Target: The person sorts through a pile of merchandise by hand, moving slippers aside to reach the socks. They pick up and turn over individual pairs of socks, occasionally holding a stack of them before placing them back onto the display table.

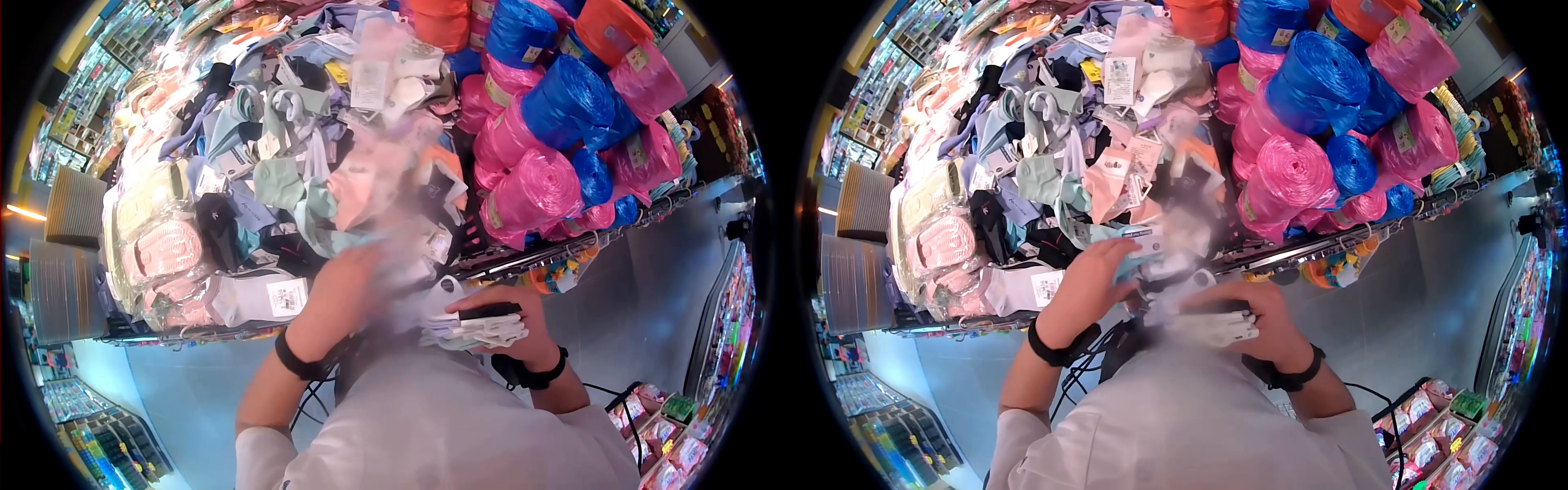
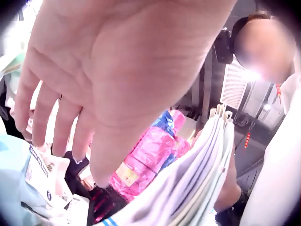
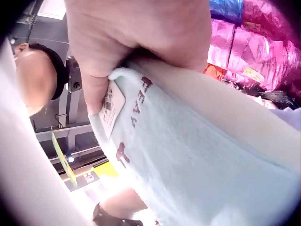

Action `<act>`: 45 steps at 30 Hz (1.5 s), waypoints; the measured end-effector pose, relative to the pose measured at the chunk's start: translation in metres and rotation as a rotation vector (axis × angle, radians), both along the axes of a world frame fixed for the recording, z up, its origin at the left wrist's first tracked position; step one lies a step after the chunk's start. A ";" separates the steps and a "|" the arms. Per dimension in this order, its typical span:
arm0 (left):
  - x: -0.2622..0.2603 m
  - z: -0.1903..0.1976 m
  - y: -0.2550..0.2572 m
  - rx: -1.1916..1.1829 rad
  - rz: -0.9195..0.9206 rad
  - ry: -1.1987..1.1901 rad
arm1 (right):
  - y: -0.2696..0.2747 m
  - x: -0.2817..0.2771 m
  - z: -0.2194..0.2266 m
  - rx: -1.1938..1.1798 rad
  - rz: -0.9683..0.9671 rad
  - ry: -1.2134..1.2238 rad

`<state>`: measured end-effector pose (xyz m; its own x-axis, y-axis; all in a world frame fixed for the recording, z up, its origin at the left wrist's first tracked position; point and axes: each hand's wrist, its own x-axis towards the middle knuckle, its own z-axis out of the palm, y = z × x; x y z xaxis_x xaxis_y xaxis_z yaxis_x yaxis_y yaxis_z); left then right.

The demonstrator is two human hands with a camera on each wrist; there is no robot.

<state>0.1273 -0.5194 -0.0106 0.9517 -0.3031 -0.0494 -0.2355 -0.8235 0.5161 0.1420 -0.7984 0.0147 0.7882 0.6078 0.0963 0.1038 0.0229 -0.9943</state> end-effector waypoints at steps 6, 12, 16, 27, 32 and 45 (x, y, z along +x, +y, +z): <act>0.031 -0.039 -0.013 0.299 0.047 -0.242 | 0.005 0.000 -0.010 -0.009 0.021 -0.011; 0.032 -0.035 -0.009 0.259 0.075 -0.197 | -0.002 0.005 -0.023 0.003 0.007 0.006; 0.027 0.014 -0.008 -0.320 0.247 -0.083 | -0.002 0.012 -0.020 0.108 -0.021 0.056; -0.001 0.074 -0.031 -0.857 0.195 -0.166 | 0.044 0.031 0.018 0.332 0.167 0.004; -0.003 0.070 -0.019 -0.813 0.160 -0.140 | 0.051 0.029 0.029 0.337 0.120 0.193; -0.002 0.035 -0.007 -0.681 0.152 -0.123 | 0.034 0.040 0.021 0.351 -0.110 0.102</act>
<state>0.1251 -0.5266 0.0242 0.9724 -0.0918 0.2143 -0.2330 -0.3551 0.9053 0.1823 -0.7647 0.0359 0.8633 0.4628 0.2013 0.0259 0.3577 -0.9335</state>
